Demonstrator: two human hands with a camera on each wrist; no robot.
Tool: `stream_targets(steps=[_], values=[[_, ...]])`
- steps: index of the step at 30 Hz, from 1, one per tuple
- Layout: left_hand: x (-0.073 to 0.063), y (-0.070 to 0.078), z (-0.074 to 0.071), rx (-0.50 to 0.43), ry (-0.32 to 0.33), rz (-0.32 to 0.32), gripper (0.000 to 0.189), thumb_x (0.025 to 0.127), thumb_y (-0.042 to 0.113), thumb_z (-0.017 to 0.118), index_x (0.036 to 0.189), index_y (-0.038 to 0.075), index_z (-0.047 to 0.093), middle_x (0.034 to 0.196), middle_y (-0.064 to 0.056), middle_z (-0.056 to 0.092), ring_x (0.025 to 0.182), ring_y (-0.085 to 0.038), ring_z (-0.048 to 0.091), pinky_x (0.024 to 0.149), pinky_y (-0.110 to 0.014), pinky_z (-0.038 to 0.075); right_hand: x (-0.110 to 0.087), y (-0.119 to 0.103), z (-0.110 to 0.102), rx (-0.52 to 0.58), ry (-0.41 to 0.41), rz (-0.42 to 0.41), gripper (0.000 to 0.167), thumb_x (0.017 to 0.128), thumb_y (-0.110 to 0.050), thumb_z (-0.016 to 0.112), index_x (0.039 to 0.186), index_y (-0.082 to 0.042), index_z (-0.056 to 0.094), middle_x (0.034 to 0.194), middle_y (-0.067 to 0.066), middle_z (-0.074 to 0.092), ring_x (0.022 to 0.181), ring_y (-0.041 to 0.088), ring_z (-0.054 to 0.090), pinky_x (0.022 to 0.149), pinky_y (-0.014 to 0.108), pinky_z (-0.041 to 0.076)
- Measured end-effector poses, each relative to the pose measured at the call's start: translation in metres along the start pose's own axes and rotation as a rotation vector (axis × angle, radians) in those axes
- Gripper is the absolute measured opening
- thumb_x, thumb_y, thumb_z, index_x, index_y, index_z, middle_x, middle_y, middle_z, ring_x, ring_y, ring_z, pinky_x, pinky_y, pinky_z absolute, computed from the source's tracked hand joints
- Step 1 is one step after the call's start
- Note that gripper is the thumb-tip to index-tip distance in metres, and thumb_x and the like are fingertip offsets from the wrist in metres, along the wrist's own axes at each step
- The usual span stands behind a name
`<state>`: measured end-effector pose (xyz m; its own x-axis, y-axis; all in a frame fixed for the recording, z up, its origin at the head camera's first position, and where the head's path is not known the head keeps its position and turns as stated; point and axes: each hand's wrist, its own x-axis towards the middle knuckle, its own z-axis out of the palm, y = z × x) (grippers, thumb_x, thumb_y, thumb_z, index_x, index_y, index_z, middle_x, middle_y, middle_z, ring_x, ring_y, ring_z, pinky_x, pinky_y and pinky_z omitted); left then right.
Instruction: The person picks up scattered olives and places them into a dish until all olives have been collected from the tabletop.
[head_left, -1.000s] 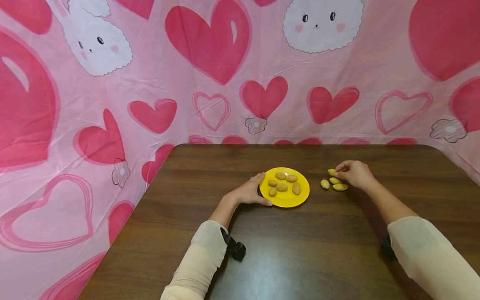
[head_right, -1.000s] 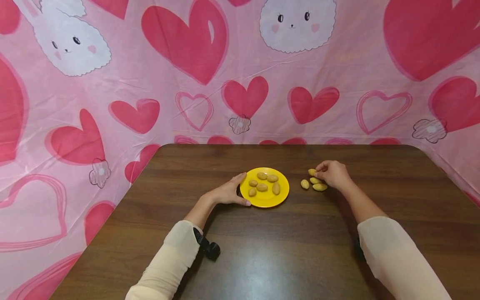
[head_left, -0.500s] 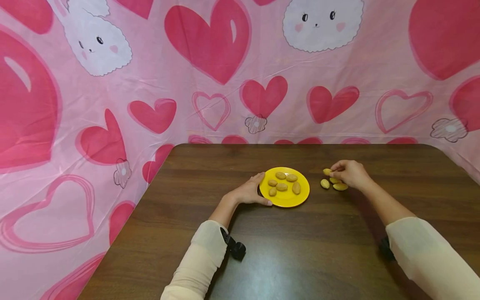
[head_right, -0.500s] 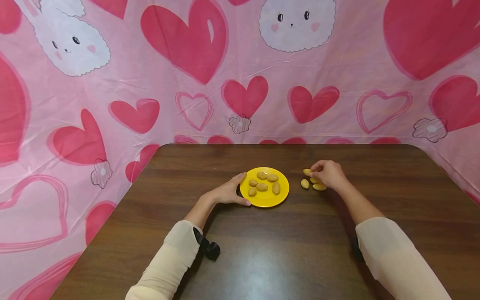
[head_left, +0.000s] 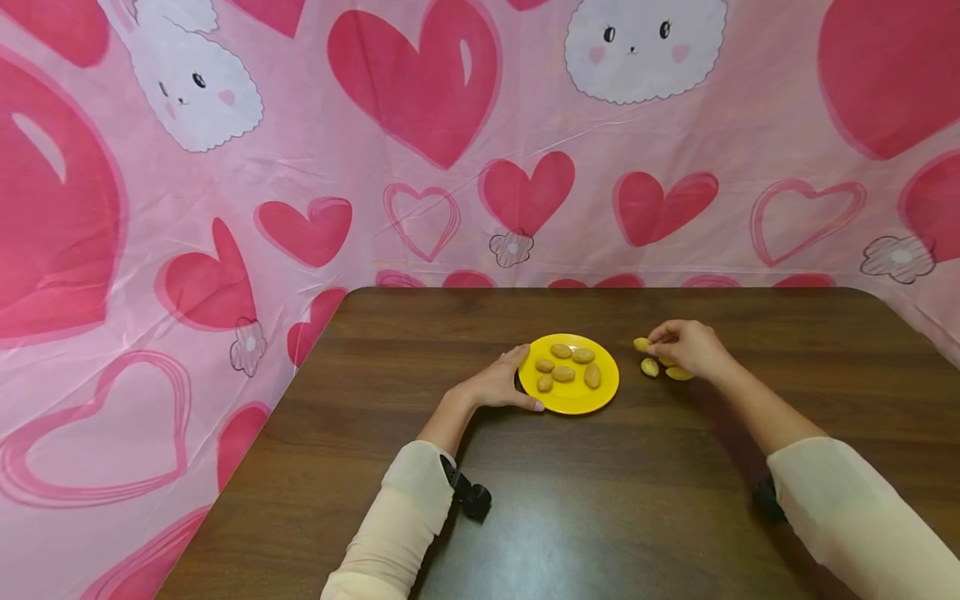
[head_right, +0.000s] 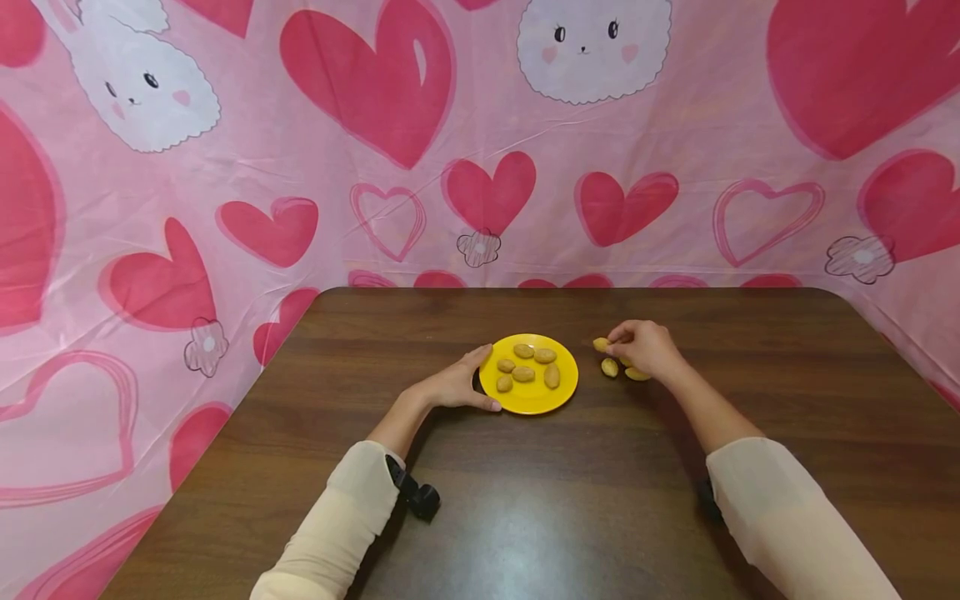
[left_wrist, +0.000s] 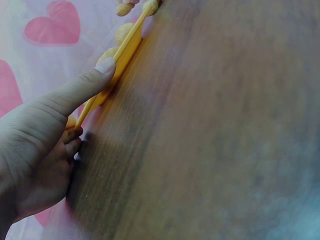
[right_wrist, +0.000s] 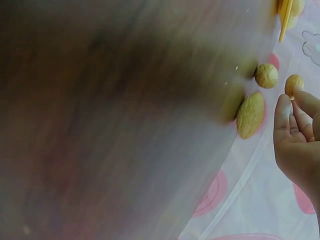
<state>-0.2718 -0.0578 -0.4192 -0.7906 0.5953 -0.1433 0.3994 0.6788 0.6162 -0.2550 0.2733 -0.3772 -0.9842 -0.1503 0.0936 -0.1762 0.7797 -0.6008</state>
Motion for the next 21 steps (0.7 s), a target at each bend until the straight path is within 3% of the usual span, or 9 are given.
stream_targets(steps=[9, 21], values=[[0.0, 0.001, -0.001, -0.006, -0.002, -0.003, 0.109, 0.072, 0.048, 0.074, 0.149, 0.009, 0.009, 0.154, -0.004, 0.008, 0.139, -0.023, 0.007, 0.111, -0.037, 0.011, -0.001, -0.012, 0.005, 0.001, -0.013, -0.027, 0.023, 0.085, -0.018, 0.068, 0.097, 0.002, 0.066, 0.088, 0.012, 0.067, 0.077, 0.023, 0.058, 0.068, 0.031, 0.044], [0.001, 0.001, 0.0, -0.012, -0.002, 0.002, 0.109, 0.072, 0.047, 0.075, 0.149, 0.008, 0.009, 0.154, -0.005, 0.009, 0.139, -0.023, 0.007, 0.111, -0.036, 0.01, -0.003, -0.023, 0.015, 0.074, -0.04, -0.057, 0.017, 0.083, -0.009, 0.068, 0.094, 0.003, 0.065, 0.082, 0.01, 0.066, 0.069, 0.018, 0.057, 0.057, 0.026, 0.048]])
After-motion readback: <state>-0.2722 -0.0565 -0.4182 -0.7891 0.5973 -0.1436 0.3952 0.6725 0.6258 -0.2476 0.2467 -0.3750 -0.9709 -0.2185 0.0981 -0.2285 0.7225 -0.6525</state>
